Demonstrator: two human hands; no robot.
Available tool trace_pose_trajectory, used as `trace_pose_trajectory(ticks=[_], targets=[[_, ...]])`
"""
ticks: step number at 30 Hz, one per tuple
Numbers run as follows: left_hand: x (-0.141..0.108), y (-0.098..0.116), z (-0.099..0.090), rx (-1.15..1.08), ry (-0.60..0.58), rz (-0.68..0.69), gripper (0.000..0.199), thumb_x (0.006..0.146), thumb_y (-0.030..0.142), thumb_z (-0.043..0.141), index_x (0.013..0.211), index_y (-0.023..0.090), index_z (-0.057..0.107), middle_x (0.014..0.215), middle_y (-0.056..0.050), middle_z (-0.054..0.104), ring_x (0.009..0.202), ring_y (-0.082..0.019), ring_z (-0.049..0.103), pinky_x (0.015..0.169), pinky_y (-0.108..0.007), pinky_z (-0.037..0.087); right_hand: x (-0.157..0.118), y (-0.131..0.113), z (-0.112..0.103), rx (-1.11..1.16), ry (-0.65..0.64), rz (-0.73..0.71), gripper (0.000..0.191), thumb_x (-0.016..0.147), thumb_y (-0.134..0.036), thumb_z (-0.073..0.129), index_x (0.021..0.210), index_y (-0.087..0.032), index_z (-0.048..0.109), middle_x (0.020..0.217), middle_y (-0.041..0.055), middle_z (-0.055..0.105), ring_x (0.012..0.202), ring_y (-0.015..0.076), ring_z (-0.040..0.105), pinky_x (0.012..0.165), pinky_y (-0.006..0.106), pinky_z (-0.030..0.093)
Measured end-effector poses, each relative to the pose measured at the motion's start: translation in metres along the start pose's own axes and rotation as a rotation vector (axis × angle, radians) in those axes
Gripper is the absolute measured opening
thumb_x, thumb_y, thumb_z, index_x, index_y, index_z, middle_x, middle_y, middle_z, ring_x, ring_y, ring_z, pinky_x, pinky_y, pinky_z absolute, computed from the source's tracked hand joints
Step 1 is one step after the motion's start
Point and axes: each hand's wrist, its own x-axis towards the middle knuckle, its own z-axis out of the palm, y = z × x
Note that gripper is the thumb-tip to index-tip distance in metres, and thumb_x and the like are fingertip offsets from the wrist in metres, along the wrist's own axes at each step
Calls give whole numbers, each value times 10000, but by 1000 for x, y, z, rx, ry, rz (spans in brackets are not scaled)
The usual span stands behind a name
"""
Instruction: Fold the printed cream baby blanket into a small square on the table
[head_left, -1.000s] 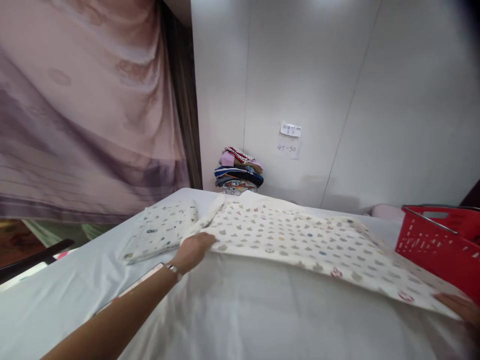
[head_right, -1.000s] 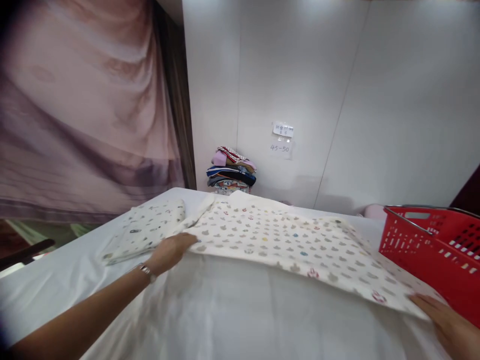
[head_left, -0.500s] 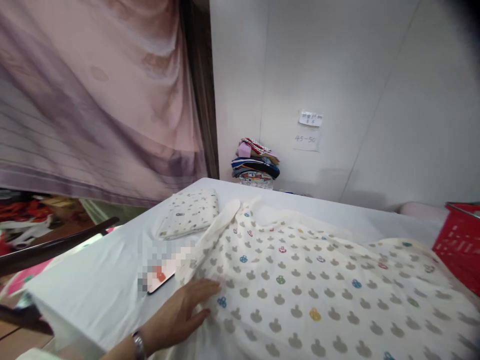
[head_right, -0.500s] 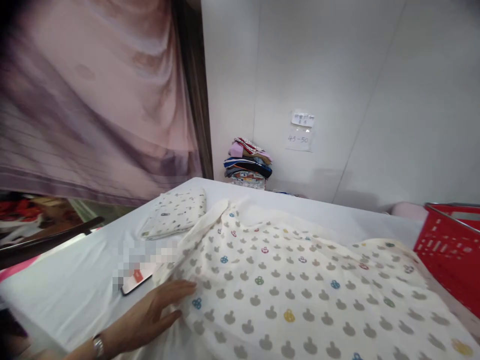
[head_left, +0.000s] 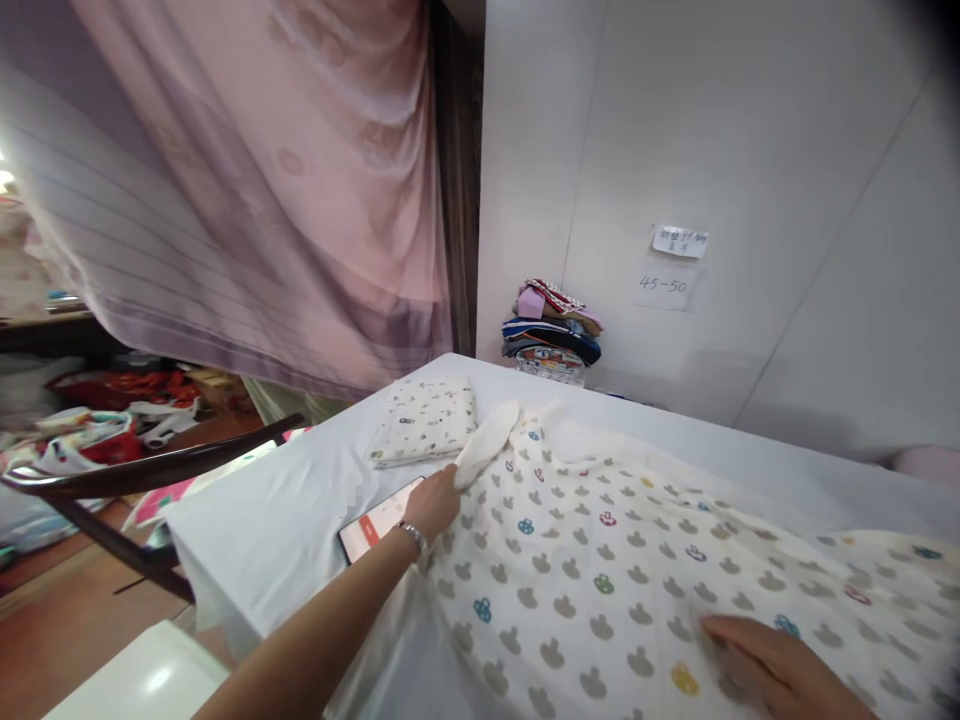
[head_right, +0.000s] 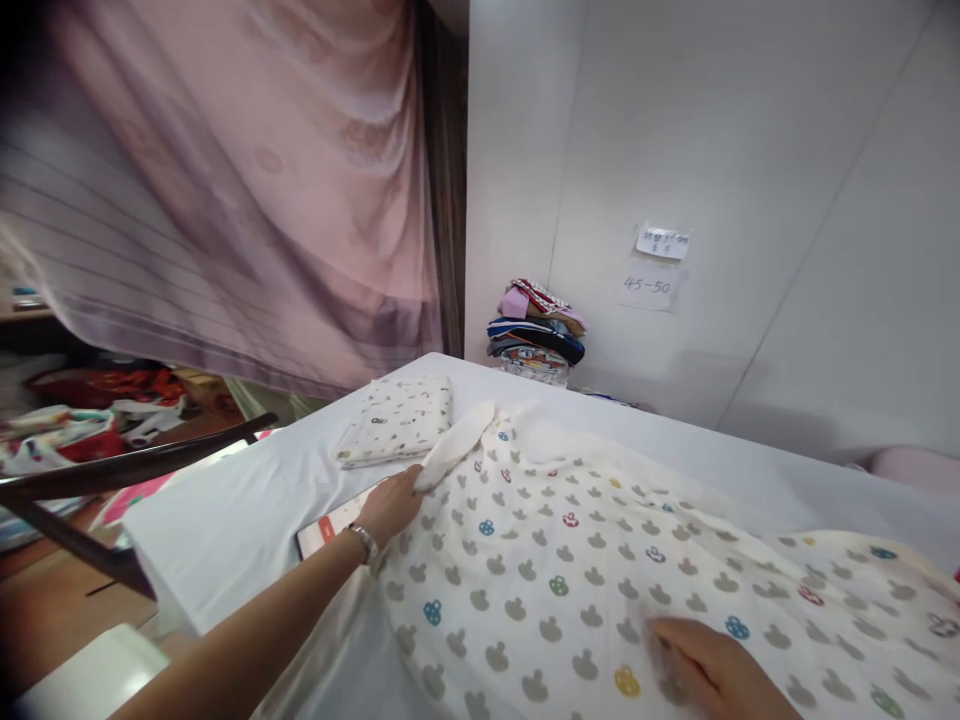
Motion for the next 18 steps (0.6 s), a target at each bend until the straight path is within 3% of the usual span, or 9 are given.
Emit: trace_pose_trajectory(ticks=[1, 4, 7, 9, 13, 18], targets=[[1, -5, -3, -29, 15, -29, 431, 759, 149, 382, 1178, 191, 477, 1027, -111, 621, 929, -236, 591, 763, -330, 438, 11, -12, 4, 46, -79, -29, 311, 720, -495, 550, 912, -318, 718, 1056, 9, 658, 975, 264, 602, 873, 337, 475], [0, -26, -11, -72, 84, -106, 446, 776, 166, 357, 1206, 210, 469, 1050, -109, 624, 957, -236, 587, 785, -327, 427, 40, -36, 12, 174, -143, -61, 282, 740, -460, 551, 917, -316, 716, 1069, 11, 652, 983, 269, 593, 886, 354, 459], [-4, -42, -13, -44, -37, -73, 426, 757, 221, 409, 1171, 229, 508, 1059, -90, 626, 959, -245, 586, 785, -331, 428, 67, -41, 14, 222, -135, -60, 273, 739, -435, 546, 910, -308, 718, 1077, 17, 648, 1005, 277, 578, 906, 386, 435], [-1, -41, -15, -16, -70, -39, 429, 754, 299, 446, 1175, 237, 504, 1087, -83, 612, 973, -253, 576, 788, -341, 428, 89, -44, 16, 220, -134, -49, 289, 750, -418, 521, 934, -301, 710, 1106, 18, 634, 1049, 281, 552, 923, 409, 416], [31, -13, -23, 31, 78, 59, 484, 780, 469, 430, 1185, 210, 481, 1178, -98, 544, 1031, -254, 533, 839, -361, 407, 148, -64, 30, 194, -125, 5, 363, 791, -409, 431, 1042, -286, 663, 1174, 17, 593, 1102, 259, 519, 927, 405, 406], [95, 43, -9, 68, 65, 141, 513, 739, 511, 492, 1147, 201, 491, 1163, -111, 526, 1067, -256, 487, 832, -355, 409, 209, -103, 63, -6, -95, -20, 495, 831, -458, 361, 1220, -206, 535, 1302, 74, 484, 1151, 244, 475, 925, 353, 389]])
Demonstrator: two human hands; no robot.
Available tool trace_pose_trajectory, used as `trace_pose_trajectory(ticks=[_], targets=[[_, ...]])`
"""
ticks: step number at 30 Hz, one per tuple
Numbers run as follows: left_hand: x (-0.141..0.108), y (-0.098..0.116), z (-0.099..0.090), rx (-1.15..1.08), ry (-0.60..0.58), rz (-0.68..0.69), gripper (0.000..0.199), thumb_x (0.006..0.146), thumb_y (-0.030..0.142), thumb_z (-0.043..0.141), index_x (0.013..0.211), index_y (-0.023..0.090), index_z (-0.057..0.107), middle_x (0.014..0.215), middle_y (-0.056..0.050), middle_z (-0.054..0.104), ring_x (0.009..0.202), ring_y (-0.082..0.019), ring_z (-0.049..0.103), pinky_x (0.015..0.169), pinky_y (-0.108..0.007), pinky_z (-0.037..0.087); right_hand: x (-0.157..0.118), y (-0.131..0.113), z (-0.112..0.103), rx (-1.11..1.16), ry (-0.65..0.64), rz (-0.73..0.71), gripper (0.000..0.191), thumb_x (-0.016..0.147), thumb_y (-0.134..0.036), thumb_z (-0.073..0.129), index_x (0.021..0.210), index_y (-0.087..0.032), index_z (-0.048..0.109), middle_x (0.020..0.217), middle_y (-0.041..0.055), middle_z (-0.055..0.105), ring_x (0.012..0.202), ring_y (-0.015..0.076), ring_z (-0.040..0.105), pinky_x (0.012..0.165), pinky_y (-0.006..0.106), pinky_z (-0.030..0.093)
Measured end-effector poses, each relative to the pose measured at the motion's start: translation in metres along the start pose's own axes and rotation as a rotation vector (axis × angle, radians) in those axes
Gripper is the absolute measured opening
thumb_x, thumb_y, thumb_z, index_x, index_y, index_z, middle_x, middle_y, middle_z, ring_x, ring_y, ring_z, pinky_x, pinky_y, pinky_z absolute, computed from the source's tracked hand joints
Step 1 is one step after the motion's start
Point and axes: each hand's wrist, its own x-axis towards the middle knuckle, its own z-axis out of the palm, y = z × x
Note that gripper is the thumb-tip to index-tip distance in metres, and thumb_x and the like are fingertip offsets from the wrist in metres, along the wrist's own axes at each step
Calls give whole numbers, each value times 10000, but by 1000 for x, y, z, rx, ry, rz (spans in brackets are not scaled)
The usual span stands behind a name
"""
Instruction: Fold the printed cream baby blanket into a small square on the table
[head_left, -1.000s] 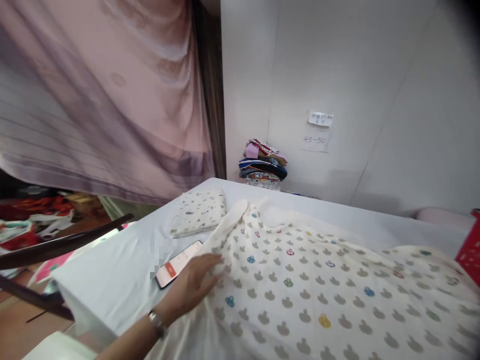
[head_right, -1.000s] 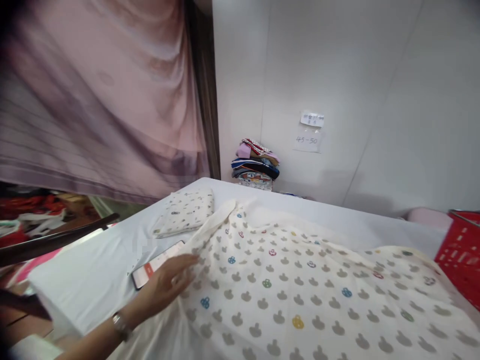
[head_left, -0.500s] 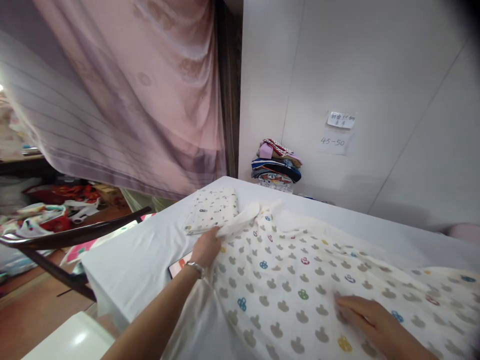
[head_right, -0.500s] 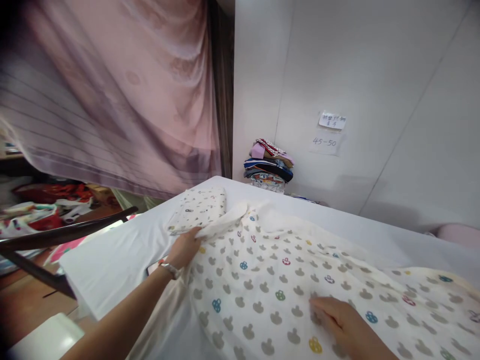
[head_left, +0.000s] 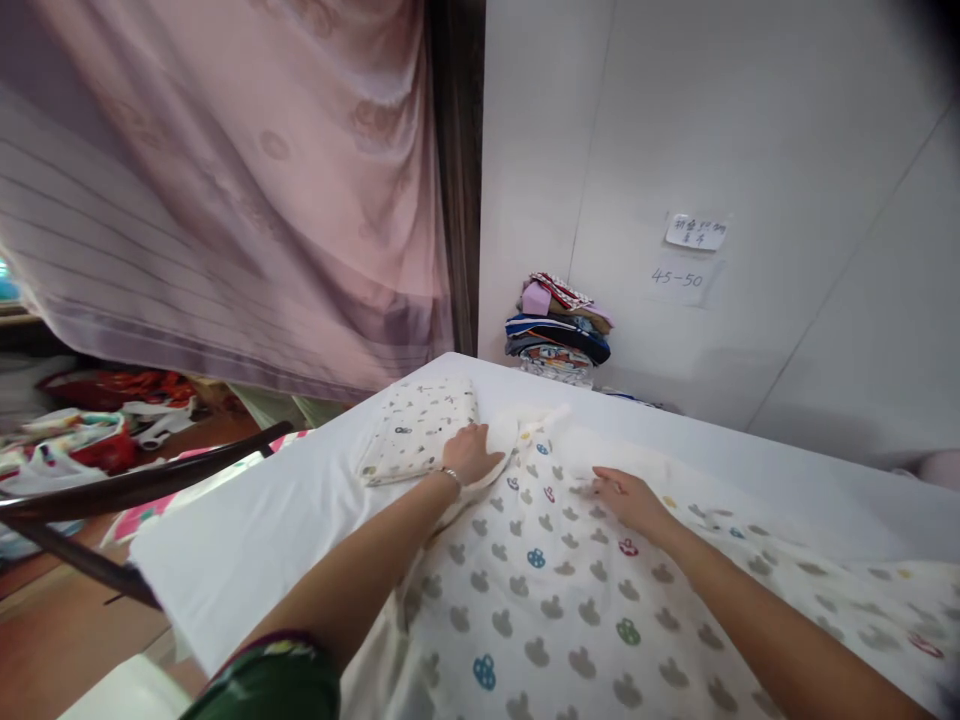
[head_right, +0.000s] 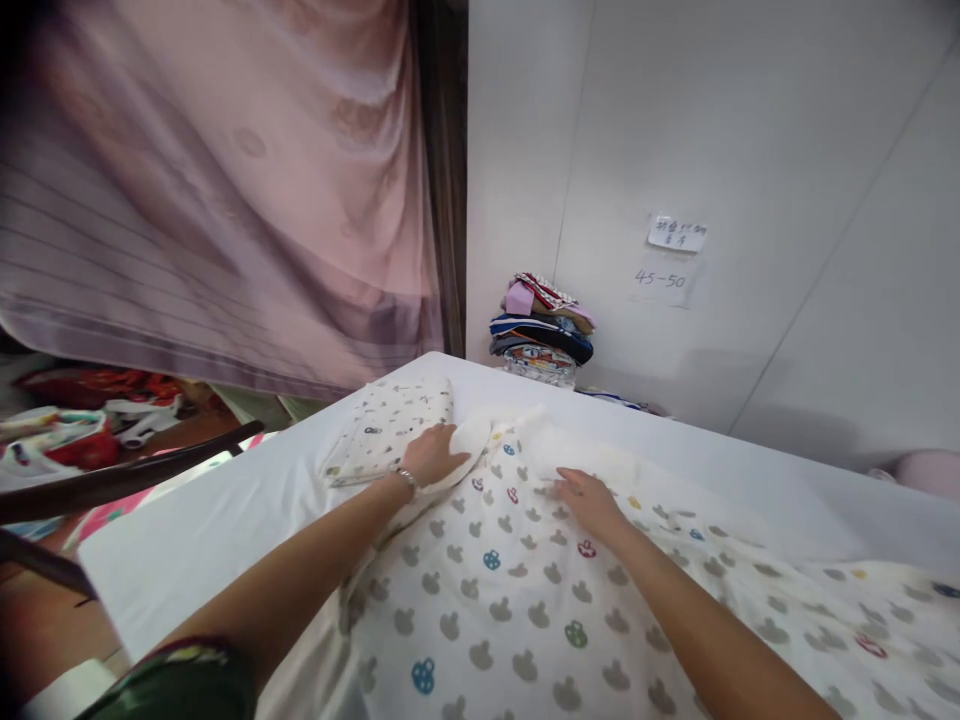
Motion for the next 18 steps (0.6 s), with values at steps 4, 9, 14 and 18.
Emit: trace_pose_trajectory(ticks=[4, 9, 14, 18], targets=[[34, 24, 25, 68, -67, 9, 494, 655, 425, 621, 1074, 175, 543, 1140, -142, 532, 1080, -297, 469, 869, -420, 378, 23, -6, 13, -346, 38, -115, 472, 819, -398, 428, 1209, -151, 528, 1244, 134, 520, 1148, 268, 452, 947, 380, 313], [57, 8, 27, -10, -110, -82, 235, 724, 174, 504, 937, 144, 601, 1021, -152, 608, 1002, -267, 541, 820, -369, 406, 21, 21, 0, -494, 95, -164, 277, 836, -274, 393, 903, -179, 644, 915, 74, 633, 907, 200, 556, 831, 315, 351], [58, 0, 8, -175, -82, -74, 262, 809, 219, 362, 964, 172, 568, 956, -80, 634, 863, -182, 584, 715, -272, 435, -2, 40, -23, -524, 286, -78, 237, 787, -214, 432, 894, -179, 640, 955, 89, 625, 957, 243, 537, 890, 403, 321], [7, 46, 0, -519, -50, 309, 261, 779, 209, 399, 983, 205, 561, 972, -14, 626, 824, -136, 569, 735, -226, 426, -17, 3, -20, -12, 343, -103, 303, 785, -284, 470, 1042, -184, 594, 1076, 94, 597, 1000, 246, 532, 866, 400, 389]])
